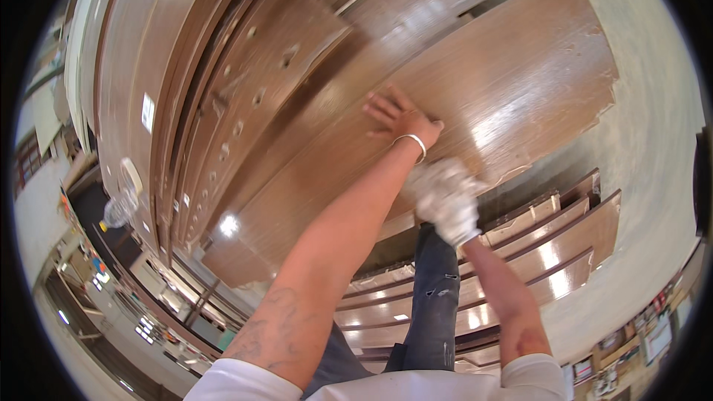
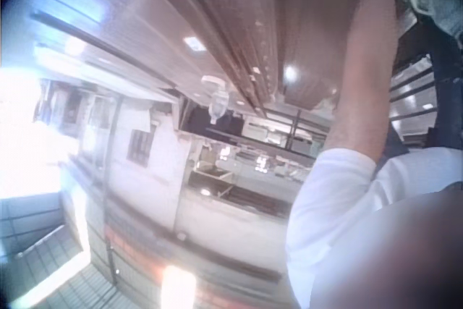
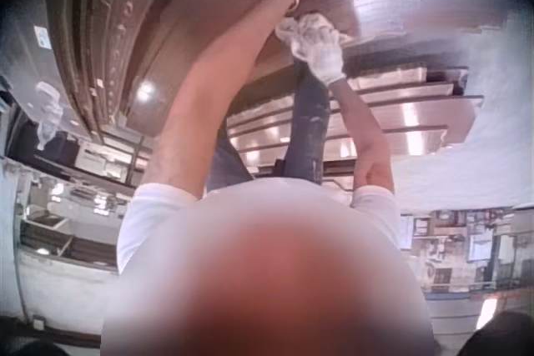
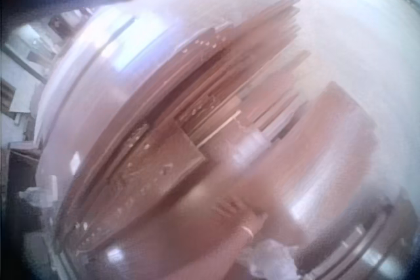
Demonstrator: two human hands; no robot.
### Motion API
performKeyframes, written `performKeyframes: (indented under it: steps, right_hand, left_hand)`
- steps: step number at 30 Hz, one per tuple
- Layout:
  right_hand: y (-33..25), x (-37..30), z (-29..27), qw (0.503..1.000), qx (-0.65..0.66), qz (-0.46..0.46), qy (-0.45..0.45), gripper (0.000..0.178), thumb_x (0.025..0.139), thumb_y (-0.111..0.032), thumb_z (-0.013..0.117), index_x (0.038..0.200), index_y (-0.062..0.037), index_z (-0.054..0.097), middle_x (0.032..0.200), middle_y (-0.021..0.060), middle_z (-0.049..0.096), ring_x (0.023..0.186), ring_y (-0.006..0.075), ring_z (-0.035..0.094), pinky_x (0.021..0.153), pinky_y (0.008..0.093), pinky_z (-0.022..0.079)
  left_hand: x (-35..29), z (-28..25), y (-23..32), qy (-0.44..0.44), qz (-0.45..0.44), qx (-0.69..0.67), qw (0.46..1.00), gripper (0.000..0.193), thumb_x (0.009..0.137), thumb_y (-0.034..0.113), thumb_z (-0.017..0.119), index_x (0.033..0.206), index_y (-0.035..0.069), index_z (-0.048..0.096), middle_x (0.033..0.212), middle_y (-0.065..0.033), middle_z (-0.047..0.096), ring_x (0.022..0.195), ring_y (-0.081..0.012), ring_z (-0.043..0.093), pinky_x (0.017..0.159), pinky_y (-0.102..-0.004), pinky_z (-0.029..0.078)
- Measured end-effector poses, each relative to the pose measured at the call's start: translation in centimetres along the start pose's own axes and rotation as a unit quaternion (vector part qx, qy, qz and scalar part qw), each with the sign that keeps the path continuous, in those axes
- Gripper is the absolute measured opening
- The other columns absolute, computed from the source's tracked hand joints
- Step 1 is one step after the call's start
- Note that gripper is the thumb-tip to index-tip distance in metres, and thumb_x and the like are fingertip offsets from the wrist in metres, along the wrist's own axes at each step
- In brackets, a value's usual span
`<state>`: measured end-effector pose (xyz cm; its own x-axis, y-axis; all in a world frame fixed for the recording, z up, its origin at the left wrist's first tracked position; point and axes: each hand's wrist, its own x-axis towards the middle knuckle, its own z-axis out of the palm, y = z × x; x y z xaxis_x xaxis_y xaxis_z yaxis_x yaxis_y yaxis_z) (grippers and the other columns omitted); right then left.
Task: The person wipes large curved wooden panels with a cloth, applies masking tape along seams, and uses a spray bottle to wet the cloth before continuing to wipe. The person handles multiple panels, flipping and repositioning them while cleaning.
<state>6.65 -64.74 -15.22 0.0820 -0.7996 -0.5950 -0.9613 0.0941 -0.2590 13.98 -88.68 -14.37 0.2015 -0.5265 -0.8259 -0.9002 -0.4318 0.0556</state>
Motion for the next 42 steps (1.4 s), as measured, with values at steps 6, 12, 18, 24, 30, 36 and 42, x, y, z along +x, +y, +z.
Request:
performKeyframes:
  steps: [6,12,18,24,30,36,42]
  right_hand:
    - [-5.0,-0.1,6.6,0.896,0.097,-0.433,0.003,0.035,0.092,-0.023,0.064,0.125,-0.0289,0.074,0.131,0.0038,0.069,0.128,0.0236,0.059,0.113,0.0370,0.045]
    - [4.3,6.3,-3.4,0.911,-0.311,-0.079,0.260,0.046,0.100,-0.037,0.061,0.141,-0.0157,0.065,0.146,0.0104,0.060,0.137,0.0320,0.055,0.114,0.0443,0.044]
    - [-14.2,17.6,-1.4,0.936,-0.218,0.164,0.222,0.058,0.107,-0.037,0.045,0.154,-0.0028,0.047,0.161,0.0180,0.043,0.143,0.0332,0.047,0.118,0.0464,0.034]
    - [-49.7,12.9,17.5,0.730,-0.576,-0.333,0.154,0.072,0.093,-0.031,0.057,0.162,-0.0189,0.039,0.174,0.0158,0.021,0.162,0.0348,0.014,0.132,0.0532,0.006]
    - [-79.4,5.5,29.2,0.805,-0.190,-0.560,0.046,0.065,0.085,-0.026,0.072,0.146,-0.0102,0.057,0.154,0.0180,0.047,0.149,0.0405,0.033,0.125,0.0571,0.023]
    - [-103.4,1.3,44.1,0.731,-0.179,-0.654,0.081,0.059,0.087,-0.035,0.071,0.142,-0.0151,0.060,0.150,0.0139,0.053,0.143,0.0381,0.038,0.120,0.0565,0.028]
    - [-120.3,1.1,56.0,0.637,-0.202,-0.724,0.169,0.050,0.096,-0.038,0.058,0.145,-0.0248,0.059,0.155,0.0090,0.050,0.142,0.0356,0.039,0.116,0.0520,0.032]
  left_hand:
    - [-2.7,-0.6,-25.2,0.112,0.345,-0.209,0.908,0.079,0.094,0.026,0.074,0.162,0.009,0.038,0.172,-0.0200,0.026,0.160,-0.0359,0.023,0.128,-0.0522,0.023]
    - [-11.4,3.1,-64.3,0.206,0.007,-0.117,0.972,0.048,0.087,0.009,0.069,0.134,0.000,0.064,0.146,-0.0266,0.058,0.136,-0.0448,0.053,0.117,-0.0492,0.042]
    - [-25.0,14.9,-77.3,0.149,-0.130,-0.270,0.942,0.043,0.086,0.005,0.069,0.129,0.001,0.066,0.144,-0.0263,0.059,0.131,-0.0449,0.056,0.115,-0.0479,0.045]
    - [-21.9,16.8,-78.6,0.204,-0.202,-0.417,0.862,0.061,0.088,0.009,0.069,0.146,-0.001,0.052,0.153,-0.0261,0.051,0.143,-0.0426,0.047,0.122,-0.0465,0.037]
    - [-15.6,13.9,-90.8,0.272,-0.244,-0.451,0.814,0.084,0.088,0.014,0.073,0.159,-0.001,0.031,0.166,-0.0263,0.032,0.154,-0.0435,0.031,0.127,-0.0473,0.030]
    - [-10.7,9.6,-105.6,0.247,-0.303,-0.417,0.821,0.107,0.084,0.030,0.084,0.164,-0.001,0.020,0.171,-0.0284,0.016,0.160,-0.0444,0.015,0.130,-0.0519,0.017]
    - [-8.9,8.4,-107.0,0.179,-0.293,-0.434,0.833,0.126,0.075,0.048,0.088,0.167,0.000,0.016,0.172,-0.0317,0.006,0.161,-0.0463,0.003,0.129,-0.0608,0.009]
